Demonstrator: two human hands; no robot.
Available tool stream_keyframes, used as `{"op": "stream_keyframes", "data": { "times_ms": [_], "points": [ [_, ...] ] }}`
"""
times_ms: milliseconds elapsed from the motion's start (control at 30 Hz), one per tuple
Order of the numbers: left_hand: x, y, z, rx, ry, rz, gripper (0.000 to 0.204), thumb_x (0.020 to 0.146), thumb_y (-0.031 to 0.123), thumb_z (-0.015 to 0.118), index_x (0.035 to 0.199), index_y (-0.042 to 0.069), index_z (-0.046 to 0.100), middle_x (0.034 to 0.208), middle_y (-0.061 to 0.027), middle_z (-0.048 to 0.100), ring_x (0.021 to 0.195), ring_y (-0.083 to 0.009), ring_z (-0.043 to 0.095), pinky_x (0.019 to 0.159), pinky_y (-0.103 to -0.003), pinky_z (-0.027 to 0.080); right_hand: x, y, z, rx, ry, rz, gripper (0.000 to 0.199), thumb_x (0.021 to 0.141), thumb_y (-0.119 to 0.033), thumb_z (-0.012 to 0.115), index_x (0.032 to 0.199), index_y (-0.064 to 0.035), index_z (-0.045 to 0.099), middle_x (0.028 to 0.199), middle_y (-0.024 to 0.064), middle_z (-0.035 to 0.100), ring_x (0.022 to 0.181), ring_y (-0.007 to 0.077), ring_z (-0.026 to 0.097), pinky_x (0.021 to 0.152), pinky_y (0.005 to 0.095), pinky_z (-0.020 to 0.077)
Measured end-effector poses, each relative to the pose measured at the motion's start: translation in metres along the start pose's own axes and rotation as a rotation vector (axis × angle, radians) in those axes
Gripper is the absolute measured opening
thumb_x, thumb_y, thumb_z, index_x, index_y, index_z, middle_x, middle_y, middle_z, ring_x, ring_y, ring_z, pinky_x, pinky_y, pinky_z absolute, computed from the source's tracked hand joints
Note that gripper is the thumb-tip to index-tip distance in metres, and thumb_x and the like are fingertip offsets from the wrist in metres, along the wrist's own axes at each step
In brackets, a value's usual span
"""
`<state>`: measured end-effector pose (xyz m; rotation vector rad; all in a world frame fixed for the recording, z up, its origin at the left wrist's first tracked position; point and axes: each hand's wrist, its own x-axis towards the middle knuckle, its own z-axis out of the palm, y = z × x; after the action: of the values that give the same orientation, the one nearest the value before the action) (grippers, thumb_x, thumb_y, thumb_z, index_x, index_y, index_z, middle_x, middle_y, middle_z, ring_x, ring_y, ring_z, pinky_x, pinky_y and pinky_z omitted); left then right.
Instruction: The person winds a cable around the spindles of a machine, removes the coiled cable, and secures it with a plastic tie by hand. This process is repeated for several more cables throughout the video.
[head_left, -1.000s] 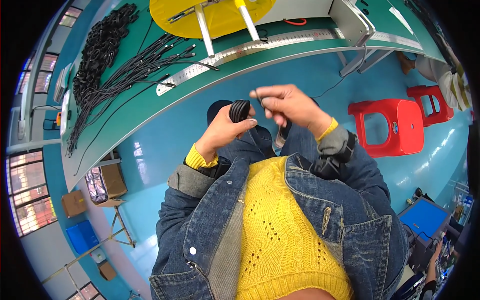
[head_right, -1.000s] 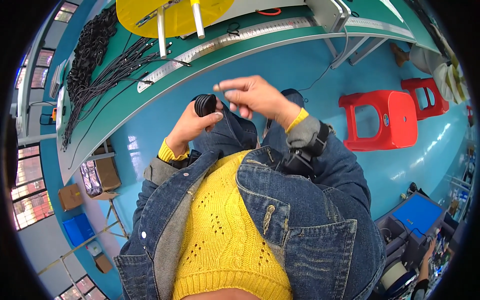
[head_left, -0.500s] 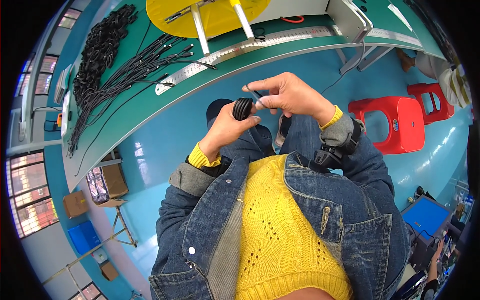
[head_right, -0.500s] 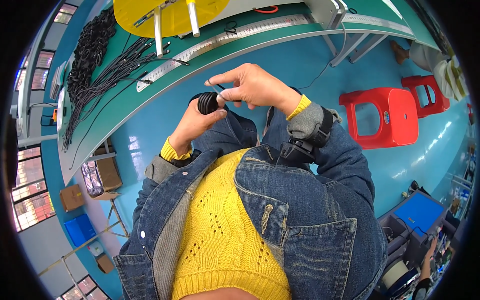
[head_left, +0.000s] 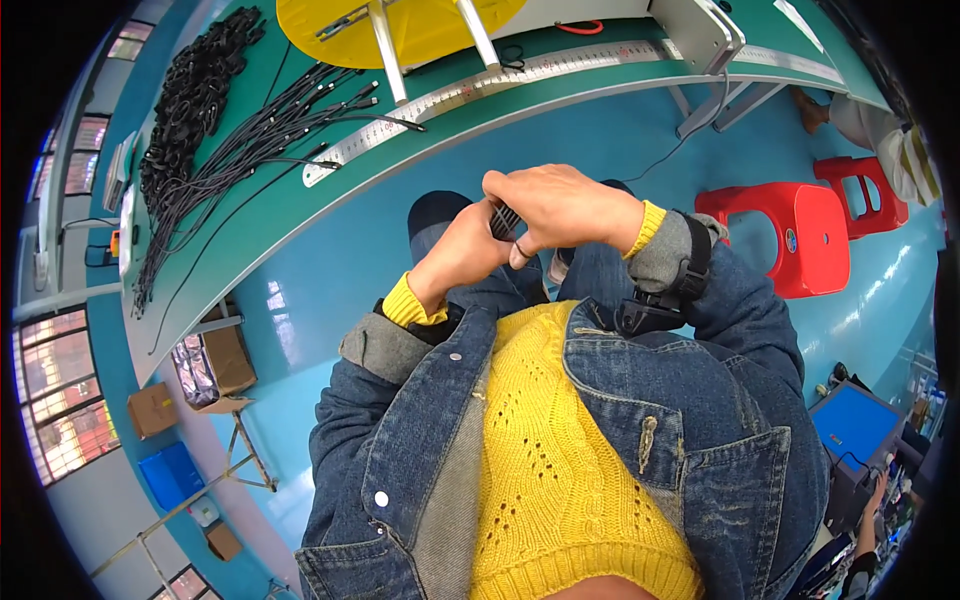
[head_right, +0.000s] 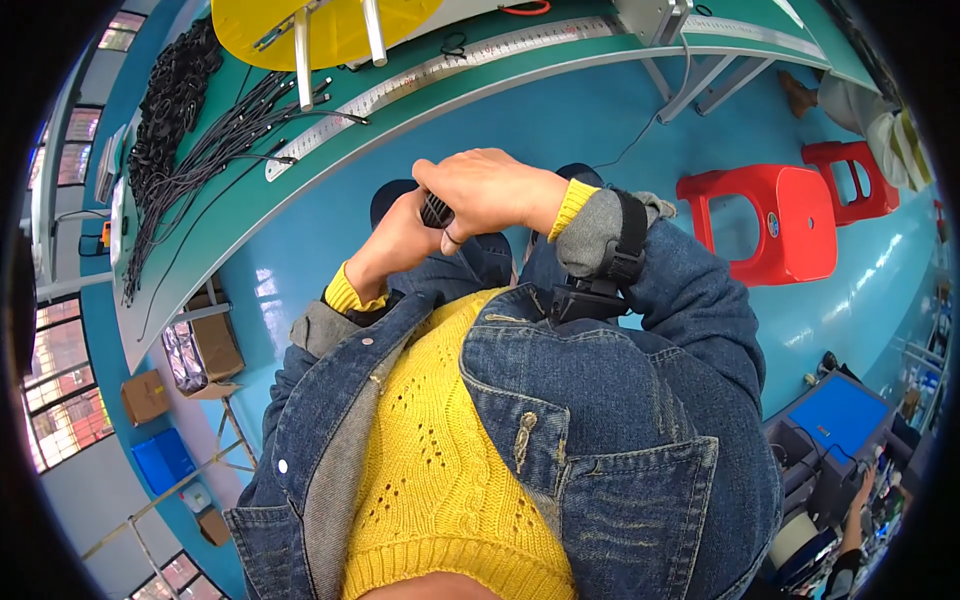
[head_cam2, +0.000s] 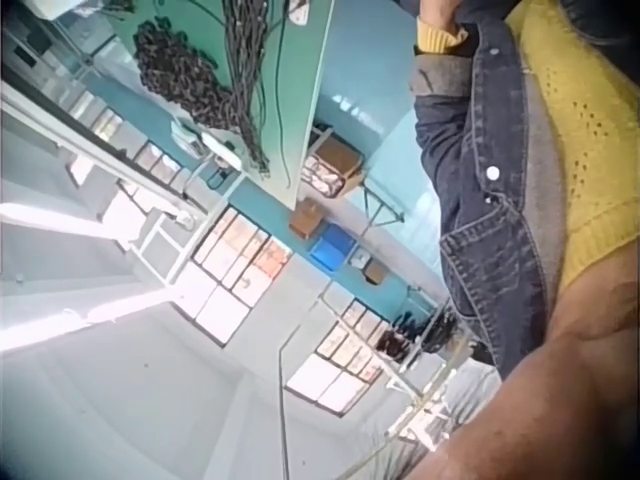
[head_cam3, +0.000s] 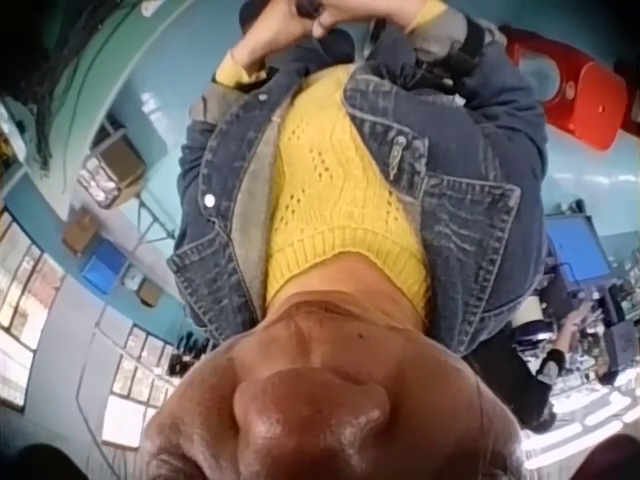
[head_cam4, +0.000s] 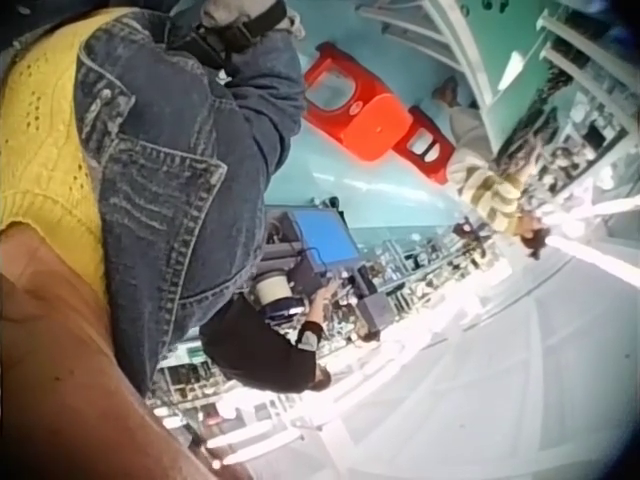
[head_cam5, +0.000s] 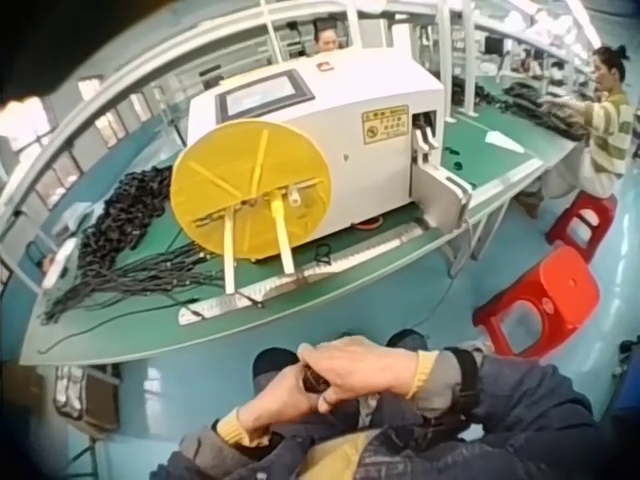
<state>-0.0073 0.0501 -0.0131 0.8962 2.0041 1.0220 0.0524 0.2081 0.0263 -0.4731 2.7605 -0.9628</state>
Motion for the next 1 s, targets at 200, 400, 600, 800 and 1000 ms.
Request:
{"op": "stream_keyframes", "data": {
  "times_ms": [200, 400, 600, 800, 1000],
  "points": [
    [-0.007, 0.000, -0.008, -0.430, 0.015, 0.097, 0.060, 0.064, 0.006, 0.071, 0.118, 0.000, 0.045, 0.089, -0.0059, 0.056, 0.070, -0.0128, 0.054, 0.058, -0.024, 0.044, 0.006, 0.020, 0.030, 0.529, 0.223, -0.115, 0.044, 0.064, -0.018, 0.075, 0.092, -0.0039, 0.044, 0.072, 0.0083, 0.053, 0.064, 0.0224, 0.054, 0.053, 0.0319, 0.0406],
    [-0.016, -0.006, -0.021, -1.316, -0.337, 0.219, 0.055, 0.073, 0.011, 0.063, 0.123, 0.001, 0.042, 0.081, -0.0044, 0.050, 0.063, -0.0115, 0.042, 0.043, -0.017, 0.029, -0.017, 0.000, 0.065, 1.663, 0.243, 0.282, 0.016, 0.086, -0.022, 0.057, 0.088, -0.0073, 0.049, 0.064, -0.0027, 0.044, 0.052, 0.0032, 0.036, 0.046, 0.0166, 0.0308],
    [-0.012, -0.007, -0.021, -1.554, -0.493, -0.136, 0.046, 0.083, 0.025, 0.051, 0.120, 0.000, 0.043, 0.083, -0.0063, 0.048, 0.063, -0.0139, 0.040, 0.043, -0.018, 0.029, 0.002, 0.022, 0.016, 0.913, 0.499, 0.156, 0.025, 0.092, -0.026, 0.045, 0.083, -0.0052, 0.053, 0.058, -0.0005, 0.044, 0.049, 0.0075, 0.040, 0.047, 0.0213, 0.0344],
    [-0.019, -0.006, -0.010, -1.253, -0.443, -0.293, 0.044, 0.082, 0.031, 0.055, 0.111, -0.001, 0.049, 0.083, -0.0063, 0.051, 0.064, -0.0144, 0.045, 0.045, -0.020, 0.032, 0.013, -0.005, -0.005, 0.280, 0.060, 0.192, 0.040, 0.089, -0.035, 0.045, 0.082, 0.0024, 0.057, 0.059, 0.0148, 0.056, 0.056, 0.0290, 0.056, 0.054, 0.0394, 0.0426],
    [-0.020, 0.004, 0.011, -0.291, -0.080, -0.072, 0.033, 0.076, 0.024, 0.065, 0.098, 0.002, 0.055, 0.074, -0.0025, 0.053, 0.058, -0.0095, 0.045, 0.045, -0.021, 0.033, 0.010, -0.017, 0.023, -0.010, 0.151, 0.191, 0.046, 0.086, -0.039, 0.047, 0.077, 0.0055, 0.056, 0.063, 0.0228, 0.057, 0.067, 0.0388, 0.058, 0.061, 0.0476, 0.0432]
  ]
}}
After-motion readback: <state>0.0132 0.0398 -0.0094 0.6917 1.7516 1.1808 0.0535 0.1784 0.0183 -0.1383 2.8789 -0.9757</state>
